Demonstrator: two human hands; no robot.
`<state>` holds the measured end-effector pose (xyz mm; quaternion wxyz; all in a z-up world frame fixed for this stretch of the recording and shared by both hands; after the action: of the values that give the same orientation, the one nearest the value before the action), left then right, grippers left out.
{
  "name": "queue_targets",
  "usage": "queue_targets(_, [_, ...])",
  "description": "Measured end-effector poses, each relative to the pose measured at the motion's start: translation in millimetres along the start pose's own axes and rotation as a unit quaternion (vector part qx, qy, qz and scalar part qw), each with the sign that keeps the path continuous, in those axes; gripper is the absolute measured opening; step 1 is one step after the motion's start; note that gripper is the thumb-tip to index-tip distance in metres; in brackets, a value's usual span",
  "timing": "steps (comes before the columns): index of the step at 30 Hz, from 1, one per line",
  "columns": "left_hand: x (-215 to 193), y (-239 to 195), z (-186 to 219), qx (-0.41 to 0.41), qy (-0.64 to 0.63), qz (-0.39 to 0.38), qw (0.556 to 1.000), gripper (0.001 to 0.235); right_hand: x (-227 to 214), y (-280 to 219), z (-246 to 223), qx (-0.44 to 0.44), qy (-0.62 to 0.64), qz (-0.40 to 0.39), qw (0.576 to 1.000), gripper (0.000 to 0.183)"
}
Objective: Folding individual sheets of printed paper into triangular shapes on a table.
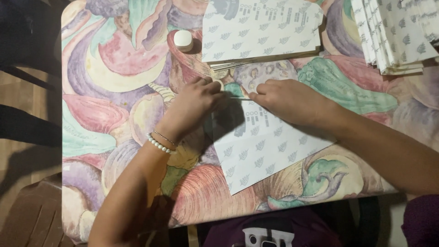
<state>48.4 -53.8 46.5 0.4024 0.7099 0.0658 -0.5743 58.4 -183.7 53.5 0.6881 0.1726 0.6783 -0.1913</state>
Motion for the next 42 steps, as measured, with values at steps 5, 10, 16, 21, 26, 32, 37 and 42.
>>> queue_targets(5, [3,3,14,0.047,0.017,0.002,0.999,0.010,-3,-4,-3,-0.027,-0.037,0.002,0.999,0.025])
queue_targets(10, [-1,5,18,0.063,0.021,0.005,0.998,0.013,16,-6,-2,-0.043,-0.060,0.009,0.997,0.030])
queue_targets(16, [0,5,22,0.061,0.031,0.013,0.998,0.014,7,0,-9,-0.060,-0.085,0.024,0.994,0.034])
queue_targets(21, [-13,4,25,0.045,0.048,0.011,0.998,0.013,11,3,-6,-0.045,-0.080,0.012,0.996,0.033])
queue_targets(26, [-17,-25,1,-0.056,0.096,-0.044,0.993,0.012,7,6,-10,-0.052,-0.088,-0.009,0.995,0.032])
queue_targets(32, [-28,-52,-2,-0.117,0.054,0.008,0.992,0.040,11,0,-10,-0.068,-0.102,-0.013,0.992,0.037])
queue_targets(37, [20,-17,37,-0.082,-0.018,-0.007,0.996,0.045,20,2,-6,-0.052,-0.102,0.036,0.993,0.027])
queue_targets(42, [47,-16,49,-0.056,0.052,-0.032,0.997,0.027,3,-24,5,-0.030,-0.025,0.075,0.996,0.015])
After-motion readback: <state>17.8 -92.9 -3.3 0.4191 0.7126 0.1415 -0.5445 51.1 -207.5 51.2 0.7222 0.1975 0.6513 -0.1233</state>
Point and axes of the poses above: each hand's wrist, its own y-axis towards the middle knuckle, its own x-axis out of the palm, z = x × y, the point moved 9 cm from there along y, towards the middle knuckle, and after that the axes turned 4 degrees about z, right-handed, at the moved point
